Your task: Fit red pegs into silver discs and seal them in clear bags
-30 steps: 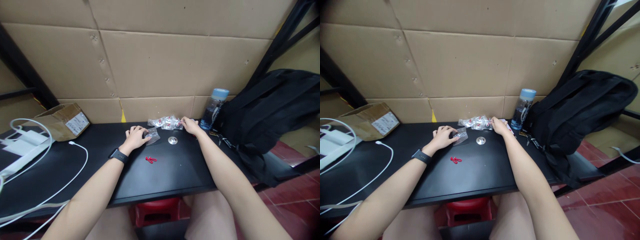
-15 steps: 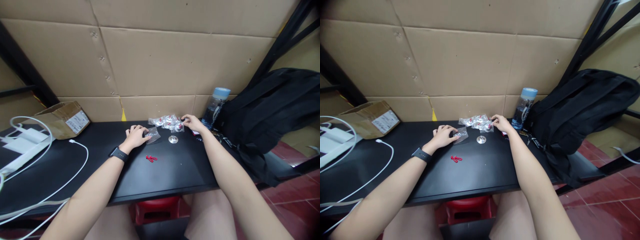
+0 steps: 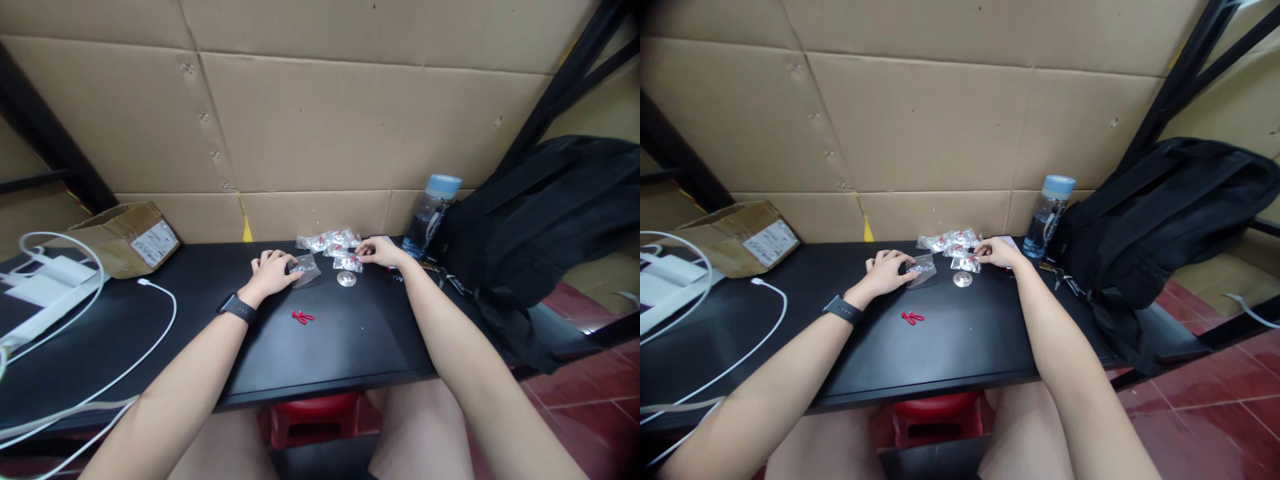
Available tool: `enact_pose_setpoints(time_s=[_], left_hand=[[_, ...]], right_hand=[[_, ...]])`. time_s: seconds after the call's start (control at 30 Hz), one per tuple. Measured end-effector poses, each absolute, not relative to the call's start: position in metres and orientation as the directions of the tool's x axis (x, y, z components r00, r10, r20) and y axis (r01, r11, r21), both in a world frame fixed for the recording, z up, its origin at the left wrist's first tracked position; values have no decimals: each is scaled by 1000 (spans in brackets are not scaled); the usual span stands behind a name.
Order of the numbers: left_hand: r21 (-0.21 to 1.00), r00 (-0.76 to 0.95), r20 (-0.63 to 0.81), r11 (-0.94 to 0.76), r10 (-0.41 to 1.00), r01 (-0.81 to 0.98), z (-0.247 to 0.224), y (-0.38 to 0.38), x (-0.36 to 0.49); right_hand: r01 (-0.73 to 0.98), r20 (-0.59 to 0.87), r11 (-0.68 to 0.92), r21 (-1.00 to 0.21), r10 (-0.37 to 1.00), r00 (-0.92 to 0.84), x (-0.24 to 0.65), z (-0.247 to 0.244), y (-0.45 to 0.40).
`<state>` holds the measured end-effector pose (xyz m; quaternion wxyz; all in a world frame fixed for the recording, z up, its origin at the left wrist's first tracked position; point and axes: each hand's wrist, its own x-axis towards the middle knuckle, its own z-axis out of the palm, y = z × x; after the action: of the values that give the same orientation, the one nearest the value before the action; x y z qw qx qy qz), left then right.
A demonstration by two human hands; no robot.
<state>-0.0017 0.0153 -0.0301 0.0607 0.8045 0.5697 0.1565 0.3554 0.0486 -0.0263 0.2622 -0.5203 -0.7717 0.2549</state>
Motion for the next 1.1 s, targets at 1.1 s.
enact_pose_setpoints(time_s=[1.1], left_hand=[[697, 294, 489, -571, 821, 435, -4, -20, 36]], right_hand=[[152, 488, 548, -823, 818, -306, 242, 7, -15]])
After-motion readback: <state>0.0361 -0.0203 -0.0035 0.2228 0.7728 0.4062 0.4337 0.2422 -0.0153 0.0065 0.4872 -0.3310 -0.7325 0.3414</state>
